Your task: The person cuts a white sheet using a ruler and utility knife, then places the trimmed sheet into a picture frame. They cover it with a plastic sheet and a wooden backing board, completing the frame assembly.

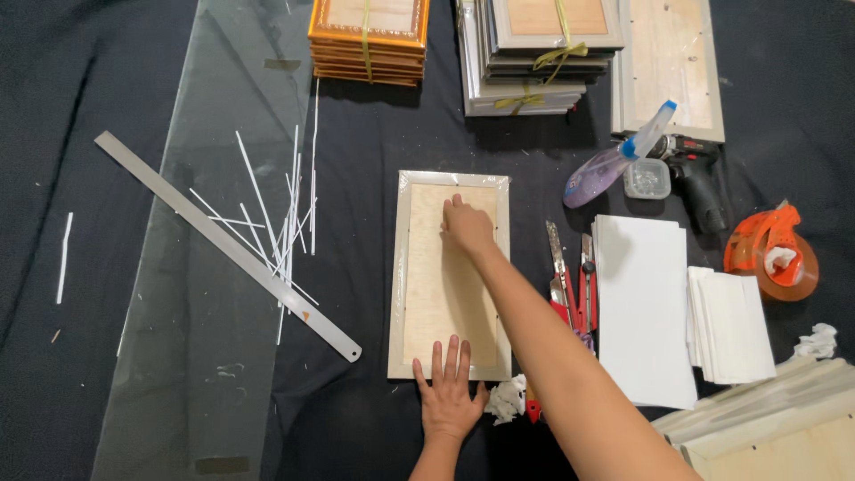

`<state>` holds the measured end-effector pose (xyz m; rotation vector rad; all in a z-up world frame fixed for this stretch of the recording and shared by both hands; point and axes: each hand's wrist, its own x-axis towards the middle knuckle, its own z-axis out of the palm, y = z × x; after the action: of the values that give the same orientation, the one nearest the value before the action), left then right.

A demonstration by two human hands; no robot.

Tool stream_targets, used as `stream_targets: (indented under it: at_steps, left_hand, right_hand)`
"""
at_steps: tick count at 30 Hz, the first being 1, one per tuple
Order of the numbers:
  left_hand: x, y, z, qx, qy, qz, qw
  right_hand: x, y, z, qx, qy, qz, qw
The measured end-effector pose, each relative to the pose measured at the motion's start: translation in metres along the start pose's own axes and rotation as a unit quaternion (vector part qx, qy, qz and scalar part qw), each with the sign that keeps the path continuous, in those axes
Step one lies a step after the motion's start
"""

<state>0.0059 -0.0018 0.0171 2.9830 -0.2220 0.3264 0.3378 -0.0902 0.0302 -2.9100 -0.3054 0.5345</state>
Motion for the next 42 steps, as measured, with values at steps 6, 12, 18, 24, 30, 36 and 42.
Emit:
stream_targets:
  at_steps: [6,12,18,24,30,36,42]
  left_hand:
    - [0.001,0.001,0.000,0.013,0.008,-0.005,1.000]
    - [0.003,-0.001,-0.007,0.013,-0.002,0.002,1.000]
    - [0.003,-0.001,-0.009,0.004,-0.009,0.001,1.000]
    - [0.002,0.000,-0.007,0.003,-0.023,-0.003,1.000]
    - [0.001,0.000,-0.006,0.004,-0.029,-0.001,1.000]
    - [0.001,0.000,-0.007,-0.001,-0.016,0.003,1.000]
    - [0.004,0.012,0.004,-0.040,0.017,-0.037,0.998]
  right_hand:
    - [-0.040,0.005,-0.033,0.238,-0.072,0.006,0.969]
    - [-0.139,0.064,-0.015,0.245,0.060,0.142,0.957]
    - [-0.187,0.042,0.045,0.207,0.036,0.166,0.964]
    - [-0.197,0.021,0.033,0.184,0.029,0.176,0.967]
    - [-0.232,0.027,0.043,0.147,0.008,0.084,0.986]
    - [-0.245,0.011,0.064,0.068,0.059,0.089,0.992]
    - [-0.254,0.001,0.041,0.094,0.008,0.100,0.990]
